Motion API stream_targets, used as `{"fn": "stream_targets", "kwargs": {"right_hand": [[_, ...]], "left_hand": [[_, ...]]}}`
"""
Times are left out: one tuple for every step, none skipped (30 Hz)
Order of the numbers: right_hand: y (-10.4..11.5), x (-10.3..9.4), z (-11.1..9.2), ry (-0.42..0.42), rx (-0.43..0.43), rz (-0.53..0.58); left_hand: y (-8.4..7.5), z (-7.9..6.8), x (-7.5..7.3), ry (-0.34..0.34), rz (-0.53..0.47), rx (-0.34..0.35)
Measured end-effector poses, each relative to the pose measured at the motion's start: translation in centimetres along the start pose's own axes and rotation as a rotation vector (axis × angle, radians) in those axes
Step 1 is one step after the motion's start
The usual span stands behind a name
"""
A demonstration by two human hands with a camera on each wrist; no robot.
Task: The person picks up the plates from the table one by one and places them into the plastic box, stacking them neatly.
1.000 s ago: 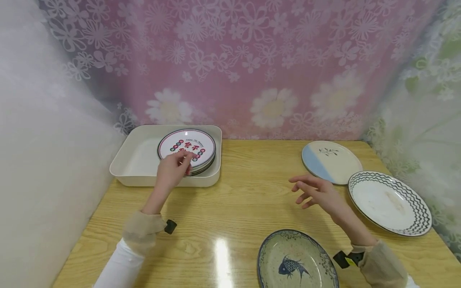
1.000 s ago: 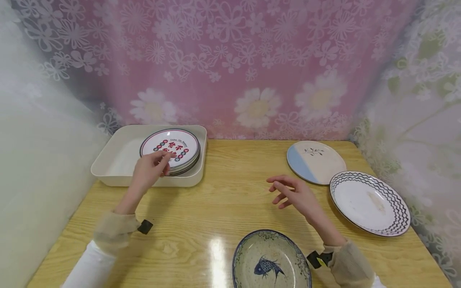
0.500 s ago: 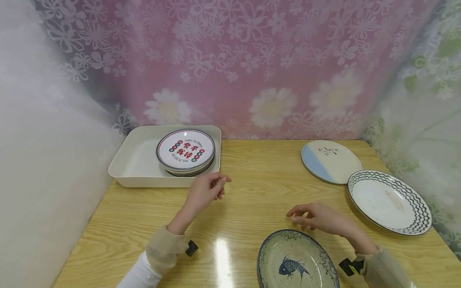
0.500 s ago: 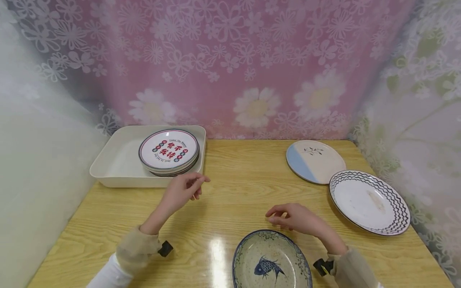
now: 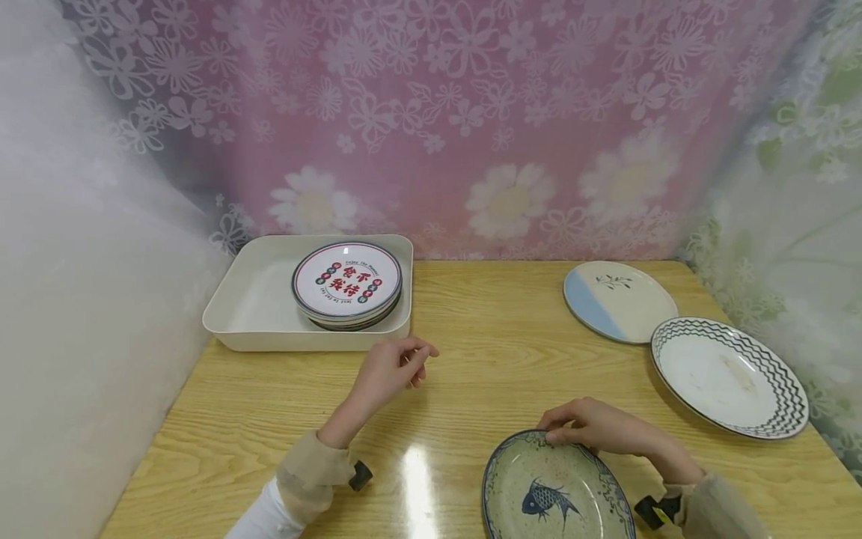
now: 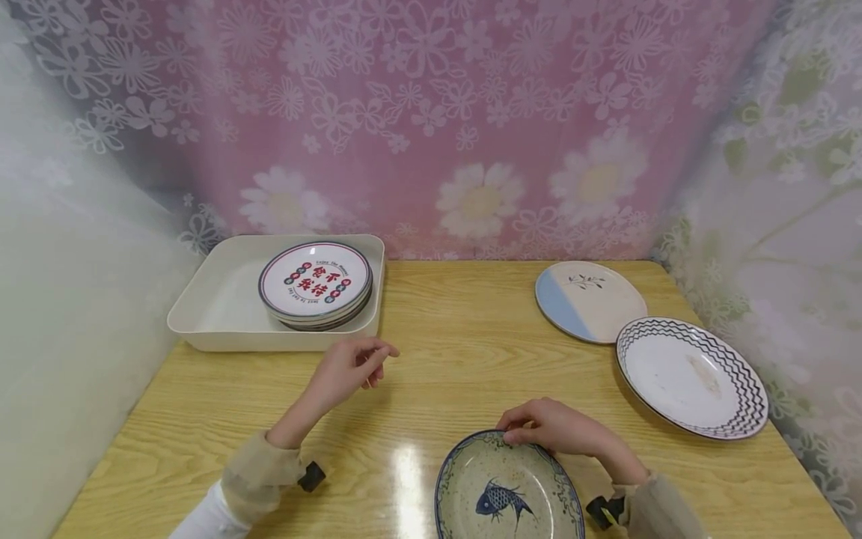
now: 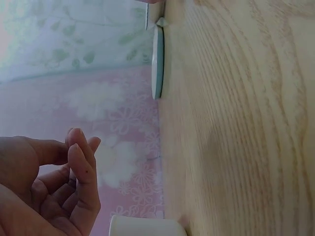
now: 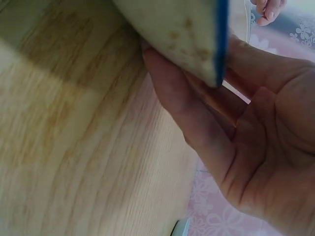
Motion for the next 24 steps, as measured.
{"fn": "stream_targets", "kwargs": {"right_hand": [[0.1,0.0,0.1,0.003,-0.011,-0.015],[0.1,0.0,0.1,0.006,-0.021,-0.029],[0.2,0.0,0.2,0.010,-0.031,-0.044],[0.3,0.0,0.2,0.012,-0.043,-0.062],[0.4,0.1,0.3,0.015,-0.054,-0.076],[0.5,0.1,0.3,0.017,-0.066,-0.091],[0.6,0.1,0.4,0.019,-0.077,-0.104],[0.7,0.1,0.4,0.018,-0.082,-0.113],[0.8,0.1,0.4,0.017,-0.088,-0.124],[0.9,0.2,0.4,0.016,-0.092,-0.131],[0.9,0.2,0.4,0.014,-0.094,-0.137],[1.0,0.2,0.4,0.012,-0.096,-0.143],[1.1,0.2,0.4,0.009,-0.095,-0.143],[1.1,0.2,0.3,0.005,-0.093,-0.143],[1.1,0.3,0.3,0.000,-0.090,-0.140],[1.1,0.3,0.3,-0.005,-0.088,-0.135],[1.1,0.3,0.2,-0.011,-0.088,-0.129],[1.0,0.4,0.2,-0.019,-0.085,-0.123],[1.0,0.4,0.2,-0.027,-0.081,-0.117],[1.0,0.5,0.2,-0.034,-0.076,-0.115],[1.0,0.5,0.2,-0.043,-0.070,-0.117],[0.9,0.5,0.2,-0.050,-0.064,-0.122],[0.9,0.5,0.2,-0.058,-0.054,-0.130],[0.9,0.5,0.2,-0.068,-0.042,-0.140]], "left_hand": [[0.0,0.0,0.0,0.003,-0.001,-0.003],[0.1,-0.1,0.1,0.006,-0.002,-0.004],[0.1,-0.1,0.1,0.009,-0.003,-0.005],[0.1,-0.1,0.1,0.011,-0.003,-0.005],[0.1,-0.1,0.1,0.013,-0.001,-0.004],[0.1,-0.1,0.1,0.014,0.001,-0.002],[0.1,-0.2,0.1,0.015,0.002,-0.001],[0.1,-0.2,0.1,0.015,0.003,0.000],[0.1,-0.2,0.1,0.015,0.002,0.001],[0.1,-0.2,0.1,0.016,0.001,0.001],[0.1,-0.2,0.1,0.017,-0.002,0.001],[0.1,-0.2,0.1,0.017,-0.004,0.000],[0.1,-0.2,0.1,0.017,-0.006,-0.001],[0.2,-0.2,0.1,0.018,-0.006,-0.002],[0.2,-0.2,0.1,0.018,-0.004,-0.002],[0.3,-0.2,0.1,0.018,-0.004,-0.005],[0.4,-0.2,0.1,0.019,-0.002,-0.008],[0.4,-0.2,0.2,0.019,0.001,-0.008],[0.5,-0.2,0.2,0.018,0.003,-0.008],[0.6,-0.2,0.2,0.017,0.007,-0.007],[0.6,-0.2,0.3,0.018,0.006,-0.008],[0.7,-0.2,0.3,0.019,0.004,-0.007],[0.7,-0.3,0.4,0.020,0.004,-0.004],[0.7,-0.3,0.4,0.021,0.000,-0.004]]}}
Point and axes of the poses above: each hand's wrist, its own z-axis towards the middle knuckle, its own x-axis out of the palm, y = z × x, the point moved 4 cm from there along z, towards the middle knuckle, and after that the axes turned 1 degree about -x, right-handed, at the moved point
